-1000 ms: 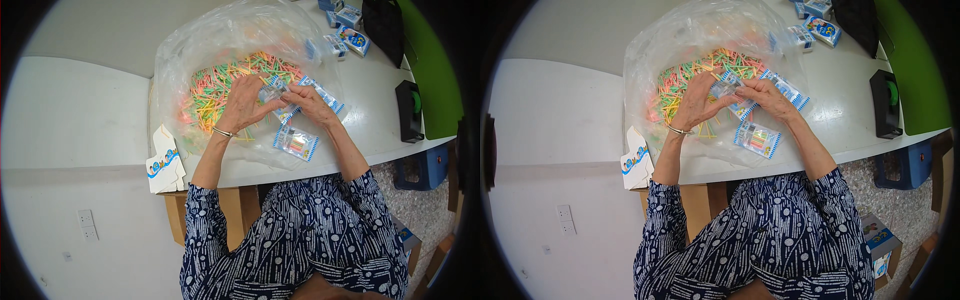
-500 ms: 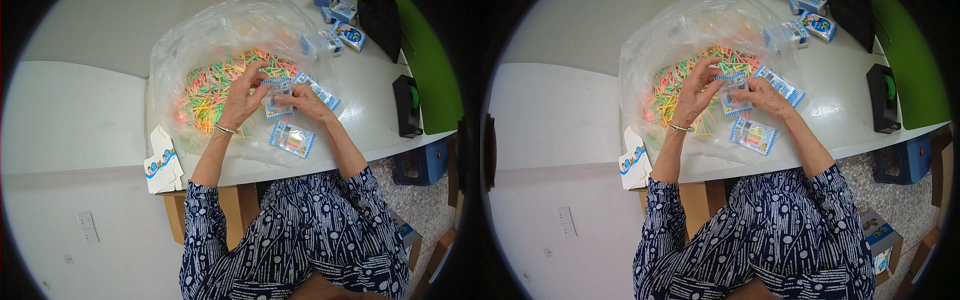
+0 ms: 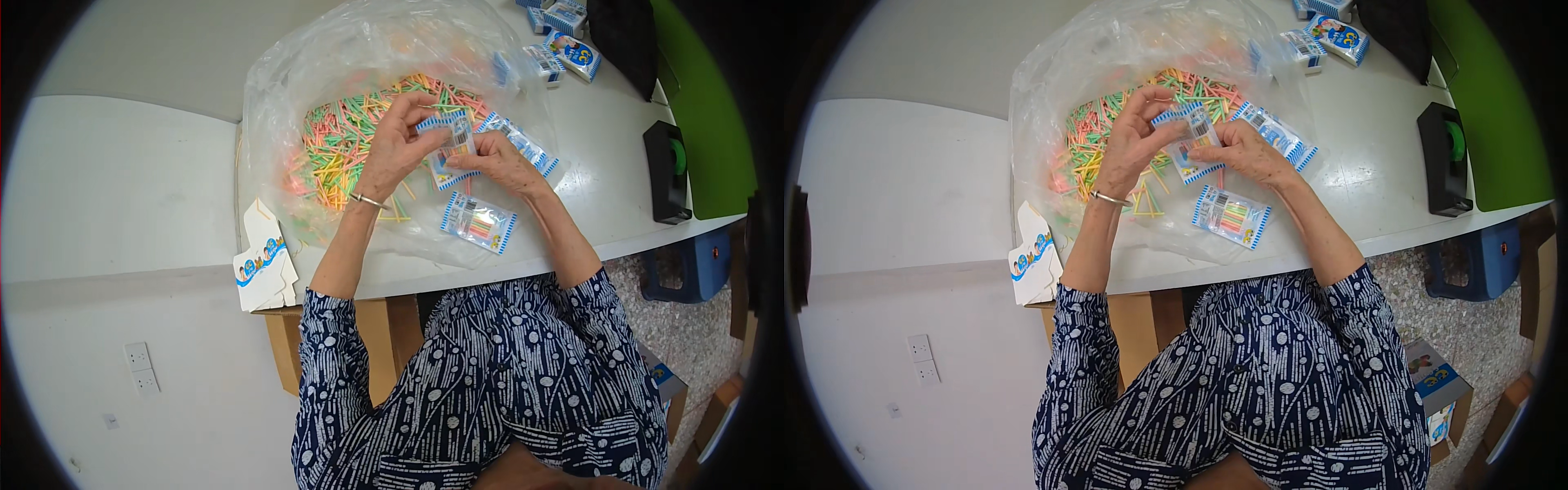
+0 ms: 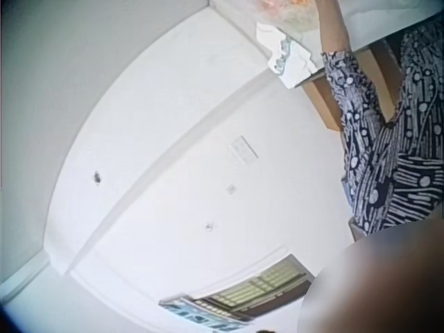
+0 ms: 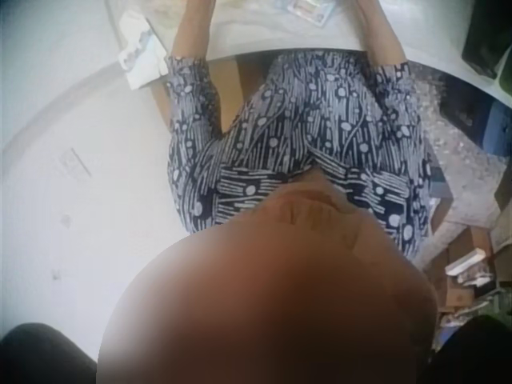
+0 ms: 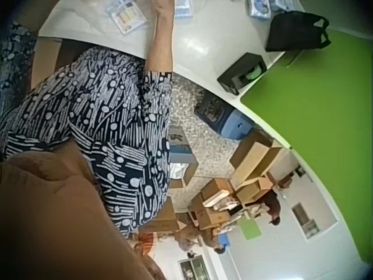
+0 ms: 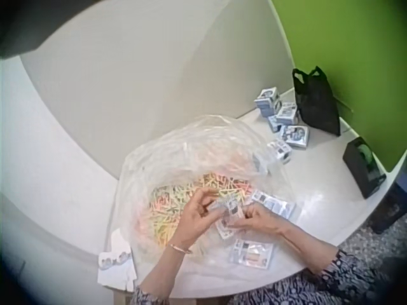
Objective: Packing colorful plastic straws into small transparent plastic bags.
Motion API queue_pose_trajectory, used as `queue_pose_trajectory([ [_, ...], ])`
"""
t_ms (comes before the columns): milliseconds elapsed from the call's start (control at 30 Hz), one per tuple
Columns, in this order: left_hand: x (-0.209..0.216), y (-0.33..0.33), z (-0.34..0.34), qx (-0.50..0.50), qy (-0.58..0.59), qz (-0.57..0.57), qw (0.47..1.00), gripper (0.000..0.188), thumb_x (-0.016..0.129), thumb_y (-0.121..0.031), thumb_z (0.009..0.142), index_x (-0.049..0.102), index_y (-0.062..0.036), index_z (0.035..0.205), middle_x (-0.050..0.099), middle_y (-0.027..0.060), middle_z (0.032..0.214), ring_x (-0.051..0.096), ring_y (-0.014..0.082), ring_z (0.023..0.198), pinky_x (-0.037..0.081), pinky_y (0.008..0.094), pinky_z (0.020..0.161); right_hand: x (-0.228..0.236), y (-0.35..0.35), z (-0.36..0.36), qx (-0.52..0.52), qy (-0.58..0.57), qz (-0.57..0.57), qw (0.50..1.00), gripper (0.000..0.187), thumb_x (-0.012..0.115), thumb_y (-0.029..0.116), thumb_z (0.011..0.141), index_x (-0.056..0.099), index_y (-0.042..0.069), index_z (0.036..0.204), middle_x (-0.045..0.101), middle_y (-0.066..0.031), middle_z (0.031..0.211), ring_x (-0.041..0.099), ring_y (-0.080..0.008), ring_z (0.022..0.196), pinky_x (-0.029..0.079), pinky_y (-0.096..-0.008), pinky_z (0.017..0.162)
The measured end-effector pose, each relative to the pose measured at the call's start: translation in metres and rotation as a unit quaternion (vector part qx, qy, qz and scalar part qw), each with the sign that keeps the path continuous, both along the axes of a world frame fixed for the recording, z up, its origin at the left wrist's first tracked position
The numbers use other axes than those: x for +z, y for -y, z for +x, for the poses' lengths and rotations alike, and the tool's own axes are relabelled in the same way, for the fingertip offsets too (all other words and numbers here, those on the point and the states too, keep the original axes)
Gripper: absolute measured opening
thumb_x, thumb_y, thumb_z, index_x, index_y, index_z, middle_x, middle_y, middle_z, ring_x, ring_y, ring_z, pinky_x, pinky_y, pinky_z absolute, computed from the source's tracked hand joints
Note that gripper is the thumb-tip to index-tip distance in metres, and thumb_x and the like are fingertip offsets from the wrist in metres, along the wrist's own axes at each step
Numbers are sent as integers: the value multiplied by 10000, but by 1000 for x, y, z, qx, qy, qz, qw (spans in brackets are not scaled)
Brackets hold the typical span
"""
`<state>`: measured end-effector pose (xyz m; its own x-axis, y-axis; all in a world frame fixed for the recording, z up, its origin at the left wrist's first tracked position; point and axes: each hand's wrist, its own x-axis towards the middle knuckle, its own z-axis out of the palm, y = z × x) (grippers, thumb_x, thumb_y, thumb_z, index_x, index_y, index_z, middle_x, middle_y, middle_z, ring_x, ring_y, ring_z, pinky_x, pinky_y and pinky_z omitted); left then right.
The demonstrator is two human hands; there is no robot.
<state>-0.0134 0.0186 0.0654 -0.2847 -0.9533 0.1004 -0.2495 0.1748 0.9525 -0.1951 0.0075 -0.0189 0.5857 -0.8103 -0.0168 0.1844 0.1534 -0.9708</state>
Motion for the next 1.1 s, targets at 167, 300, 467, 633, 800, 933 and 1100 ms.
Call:
queue_pose_trajectory([
  [167, 2, -1, 0, -43, 80, -45, 995, 270, 630, -45, 852, 562, -27, 1112, 601, 53, 1052, 588, 126, 936, 513, 267, 766, -3, -2, -2, 24, -26, -24, 999, 233, 669, 196, 866, 682, -18, 955, 687, -45, 839, 611, -82, 699, 496, -233, 589],
  [300, 5, -8, -5, -47, 217, -146, 964, 272, 639, -59, 843, 618, -51, 1114, 613, 58, 1068, 606, 132, 900, 520, 256, 735, -6, 1, -6, 30, -22, 7, 999, 234, 665, 204, 873, 682, -16, 952, 687, -47, 839, 609, -76, 698, 495, -230, 599],
  [467, -1, -8, 8, -61, 217, -162, 961, 298, 649, -68, 839, 612, -56, 1134, 620, 54, 1071, 612, 138, 890, 512, 255, 716, 11, -5, -3, 18, 66, 13, 998, 244, 658, 218, 881, 683, -19, 936, 694, -63, 864, 618, -82, 705, 516, -246, 604],
  [633, -1, -4, 10, -25, 50, 15, 998, 410, 667, -54, 805, 530, -41, 1191, 590, 66, 1098, 588, 142, 979, 482, 274, 835, -6, 1, 1, 31, 11, 6, 999, 231, 663, 206, 875, 685, -16, 939, 698, -64, 881, 636, -92, 746, 523, -239, 616],
  [800, 0, 1, 2, -48, 120, -60, 990, 426, 682, -127, 774, 517, -33, 1156, 577, 65, 1076, 553, 160, 1012, 462, 306, 859, -6, -4, -1, 32, -32, 4, 999, 225, 674, 191, 861, 687, -11, 958, 697, -59, 879, 639, -92, 750, 524, -236, 625],
  [933, 3, 6, 5, -59, 142, -35, 987, 400, 665, -109, 772, 524, -31, 1138, 565, 45, 1092, 538, 154, 1077, 440, 303, 921, 12, -12, 4, 17, 12, 7, 1000, 251, 728, 257, 810, 689, 10, 828, 615, 9, 683, 519, -38, 601, 415, -220, 521],
  [1100, 6, 4, 3, -85, 169, -16, 982, 394, 662, -115, 772, 527, -25, 1131, 572, 39, 1063, 561, 144, 1022, 457, 281, 877, -1, -7, 0, 49, -60, -25, 997, 267, 702, 256, 831, 697, 4, 921, 636, 3, 722, 551, -43, 642, 433, -219, 546],
])
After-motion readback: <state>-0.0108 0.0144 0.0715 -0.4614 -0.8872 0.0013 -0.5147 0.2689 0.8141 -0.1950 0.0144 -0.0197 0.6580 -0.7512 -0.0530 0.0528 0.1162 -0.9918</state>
